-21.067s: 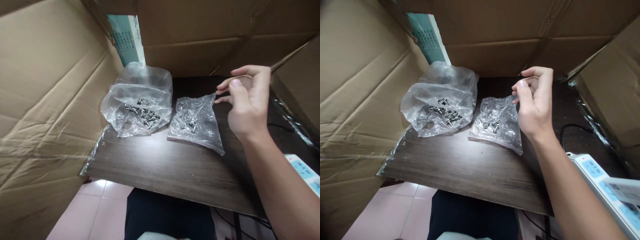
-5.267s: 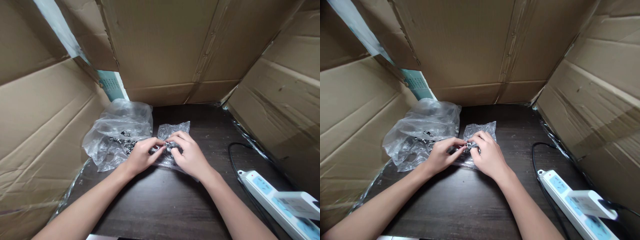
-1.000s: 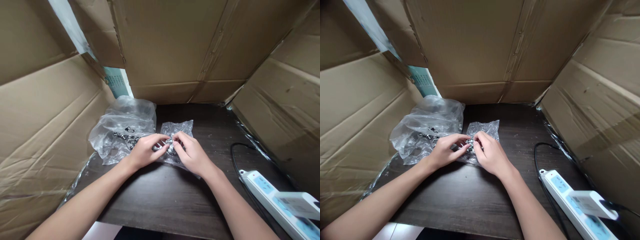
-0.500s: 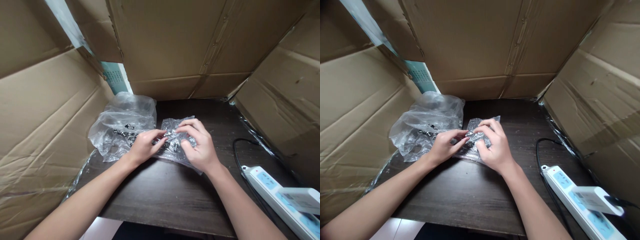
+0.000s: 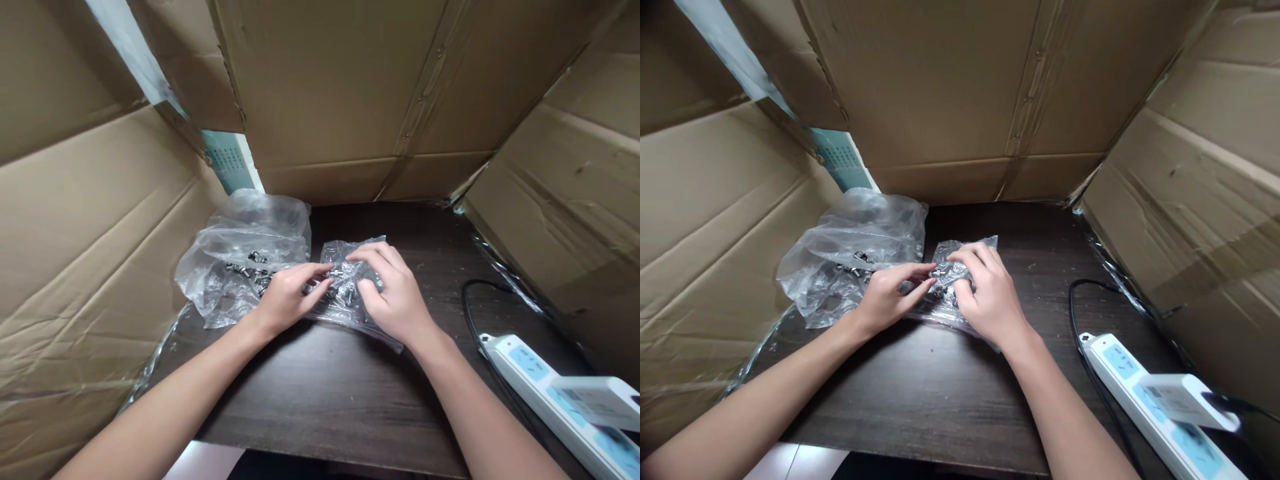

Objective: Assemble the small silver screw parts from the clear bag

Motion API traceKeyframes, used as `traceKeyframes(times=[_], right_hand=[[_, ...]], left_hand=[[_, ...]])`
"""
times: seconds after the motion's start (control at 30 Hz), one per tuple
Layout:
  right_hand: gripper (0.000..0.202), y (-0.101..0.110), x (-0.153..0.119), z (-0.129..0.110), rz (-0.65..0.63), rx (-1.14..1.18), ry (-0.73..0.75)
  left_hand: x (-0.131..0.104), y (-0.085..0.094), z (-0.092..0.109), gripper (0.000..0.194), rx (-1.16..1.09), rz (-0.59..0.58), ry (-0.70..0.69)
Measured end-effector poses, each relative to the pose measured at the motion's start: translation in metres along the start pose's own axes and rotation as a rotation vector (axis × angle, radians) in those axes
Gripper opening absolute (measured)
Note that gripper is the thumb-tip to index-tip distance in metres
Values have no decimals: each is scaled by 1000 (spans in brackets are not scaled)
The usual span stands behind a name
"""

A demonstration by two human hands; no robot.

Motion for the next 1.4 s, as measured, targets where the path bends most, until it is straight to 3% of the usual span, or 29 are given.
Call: traceKeyframes(times=[0.17,0.27,0.4,0.5,0.6,0.73,0.87,1.0,1.1,1.23,1.3,1.4], right_hand=[[24,-20,-9,5,-152,-73,-20],[29,-15,-7,8,-87,-54,-55],[48,-9,-5,-5,-56,74,25],[27,-5,-5,-16,-38,129,103],[26,-1,-4,-19,15,126,117],[53,-10,-6,-12,-40,46,96],[28,-2,-5,-19,15,86,149],[31,8,-2,-20,88,97,127],[45,-6,-4,-12,4,54,94],[25,-21,-7,10,-121,-207,37],[28,-12,-3,13,-52,-210,7],[46,3,2,3,53,-29,20]], left_hand=[[1,4,3,22,13,36,-17],[2,5,2,22,19,40,-11],[2,4,1,20,17,35,-11],[2,5,-2,20,27,52,18],[3,7,-5,19,27,66,46],[3,7,-4,19,19,69,39],[3,7,-6,19,27,68,61],[3,6,-6,20,13,70,58],[2,5,-3,20,18,60,43],[3,5,4,21,20,53,11],[4,7,1,21,29,69,47],[3,4,0,20,29,44,54]])
Point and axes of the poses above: each hand's wrist, its own x-axis towards the middle knuckle, its own y-axis out of the back of the hand, z = x × y, the point moved 10 cm from there along x, towards the middle knuckle, and after that the axes turned 13 degrees about z, right-handed, at the moved point
